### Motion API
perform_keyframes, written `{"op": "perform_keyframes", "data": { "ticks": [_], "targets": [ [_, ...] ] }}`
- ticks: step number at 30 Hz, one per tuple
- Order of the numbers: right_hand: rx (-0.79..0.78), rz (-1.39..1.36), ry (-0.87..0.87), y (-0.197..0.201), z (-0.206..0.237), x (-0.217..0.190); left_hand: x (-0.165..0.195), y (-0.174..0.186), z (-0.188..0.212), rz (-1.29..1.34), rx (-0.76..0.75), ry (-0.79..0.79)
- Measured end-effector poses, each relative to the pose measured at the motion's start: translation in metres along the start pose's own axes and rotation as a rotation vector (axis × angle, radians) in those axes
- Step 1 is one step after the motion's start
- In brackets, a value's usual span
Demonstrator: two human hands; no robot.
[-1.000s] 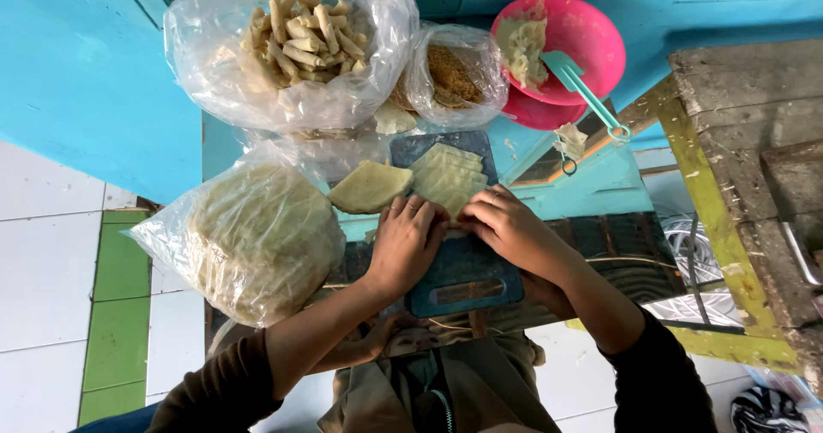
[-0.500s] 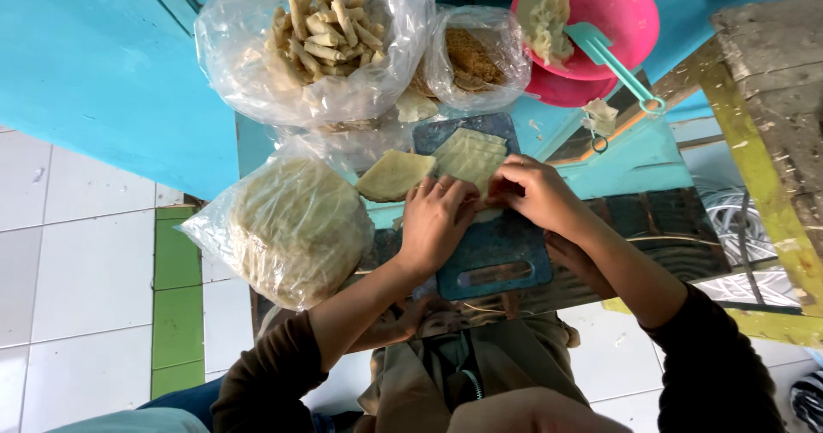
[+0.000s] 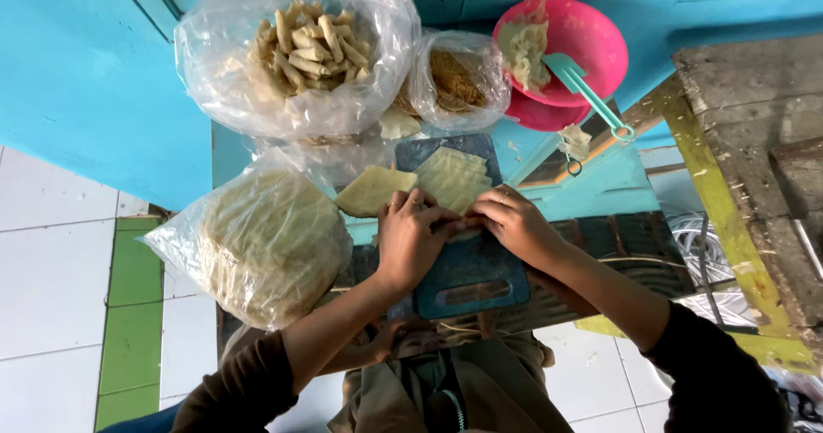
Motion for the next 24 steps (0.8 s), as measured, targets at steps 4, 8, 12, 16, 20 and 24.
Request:
{"op": "perform_keyframes", "data": {
  "ticks": [4,8,12,16,20,24],
  "targets": [
    [0.018,-0.011,-0.045,-0.009,0.003,-0.002,-0.004,-0.001,0.011,0.020,0.005,0.089],
    [-0.074,-0.097,-0.285,-0.012,-0.003,0.011,-0.004,0.001,0.019,0.069,0.019,0.132],
    [-0.106,-0.267,-0.446,-0.014,-0.001,0.012,0.000,0.005,0.033,0.063,0.043,0.165],
    [-0.036,-0.204,-0.248,-0.016,0.015,-0.022,0.007,0.012,0.050,0.106,0.042,0.128],
    [0.036,-0.040,-0.037,-0.017,0.030,-0.067,0.015,0.035,0.070,-0.081,0.101,-0.127],
    [0.046,-0.039,0.021,-0.018,0.021,-0.085,0.018,0.052,0.072,-0.160,0.153,-0.215]
  ]
}}
Point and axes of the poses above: each hand's wrist, its own z-axis away from the middle knuckle, its own y-axis out of the back of the hand, x = y × z, the point moved 4 cm from there along -z, towards the middle knuckle, and after that the axes turned 9 degrees about -z, right-handed, at the moved point
